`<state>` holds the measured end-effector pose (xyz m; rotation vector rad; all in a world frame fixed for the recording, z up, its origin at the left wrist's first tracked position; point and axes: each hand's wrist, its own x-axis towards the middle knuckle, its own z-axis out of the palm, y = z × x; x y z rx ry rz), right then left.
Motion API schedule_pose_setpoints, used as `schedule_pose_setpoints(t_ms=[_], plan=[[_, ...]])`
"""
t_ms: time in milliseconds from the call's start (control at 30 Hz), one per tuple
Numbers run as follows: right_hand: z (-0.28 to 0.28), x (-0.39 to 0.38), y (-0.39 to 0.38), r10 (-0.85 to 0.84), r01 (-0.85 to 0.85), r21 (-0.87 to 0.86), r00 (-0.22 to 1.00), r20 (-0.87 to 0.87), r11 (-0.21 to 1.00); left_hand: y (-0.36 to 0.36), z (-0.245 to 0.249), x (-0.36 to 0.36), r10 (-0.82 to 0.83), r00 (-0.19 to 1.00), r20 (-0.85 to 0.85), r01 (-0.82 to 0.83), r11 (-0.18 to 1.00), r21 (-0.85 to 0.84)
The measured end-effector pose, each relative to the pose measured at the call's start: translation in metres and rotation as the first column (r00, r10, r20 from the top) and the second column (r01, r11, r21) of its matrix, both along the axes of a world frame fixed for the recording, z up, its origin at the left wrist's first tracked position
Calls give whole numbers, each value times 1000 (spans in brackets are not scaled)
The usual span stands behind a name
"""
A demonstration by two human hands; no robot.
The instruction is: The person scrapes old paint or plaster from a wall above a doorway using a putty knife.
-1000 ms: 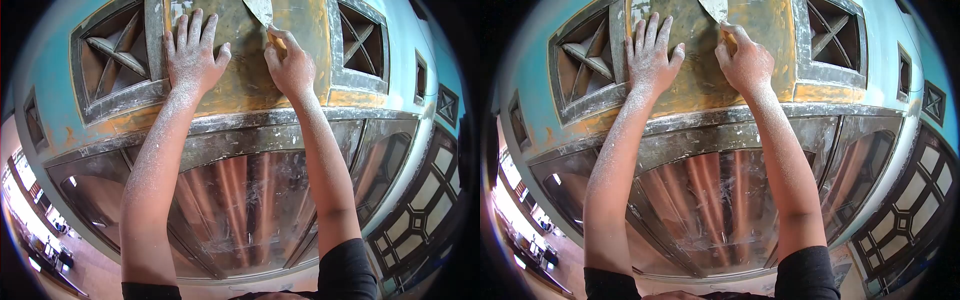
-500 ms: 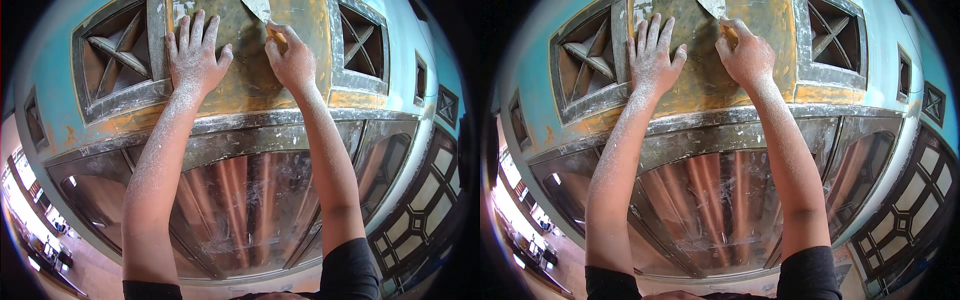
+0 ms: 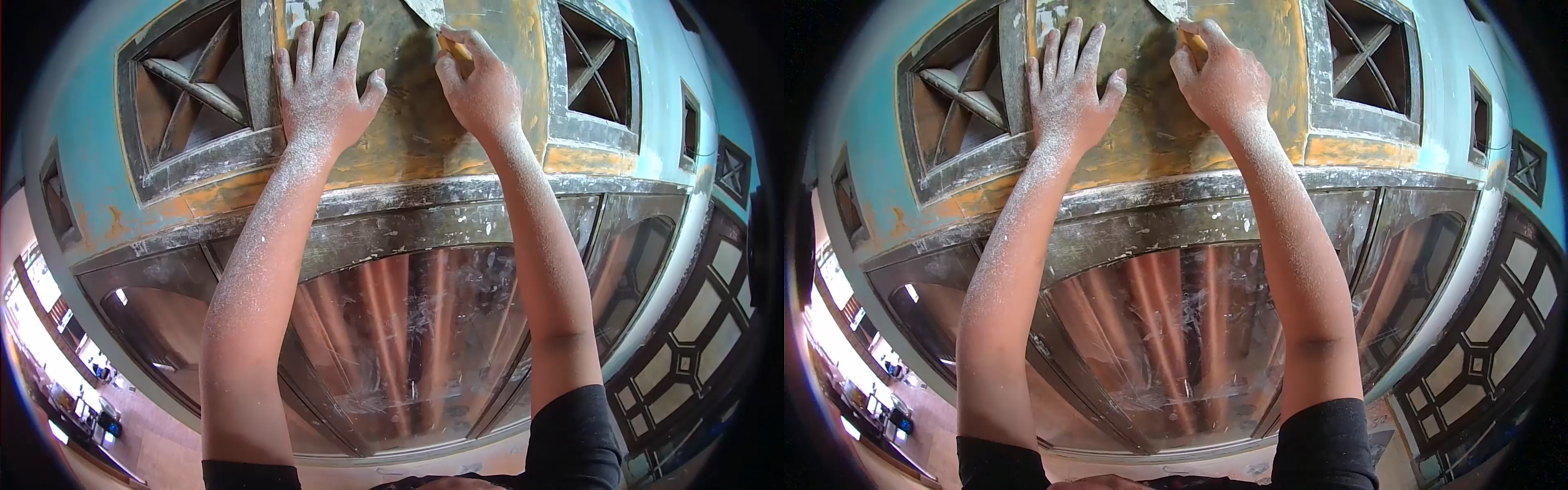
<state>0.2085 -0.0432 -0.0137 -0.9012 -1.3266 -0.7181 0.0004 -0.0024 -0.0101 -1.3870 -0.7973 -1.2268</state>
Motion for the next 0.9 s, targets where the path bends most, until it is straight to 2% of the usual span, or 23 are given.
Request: schedule_pose_setpoints(t_ms=[167, 500, 633, 700, 900], plan=[[-9, 3, -3, 45, -45, 26, 999, -6, 999, -1, 0, 0, 1, 1000, 0, -1, 1000, -4], [-1, 4, -17, -44, 44, 2, 999, 32, 999, -1, 1, -1, 5, 1000, 7, -5, 1000, 1], [12, 2, -21, -11, 11, -4, 999, 30, 1000, 2, 0, -1, -11, 1000, 8, 11, 1000, 11], [7, 0, -24, -30, 31, -61, 999, 17, 998, 2, -2, -1, -11, 1000, 8, 11, 1000, 6], [26, -3, -24, -42, 43, -25, 999, 30, 999, 2, 0, -2, 9, 1000, -2, -9, 1000, 3]])
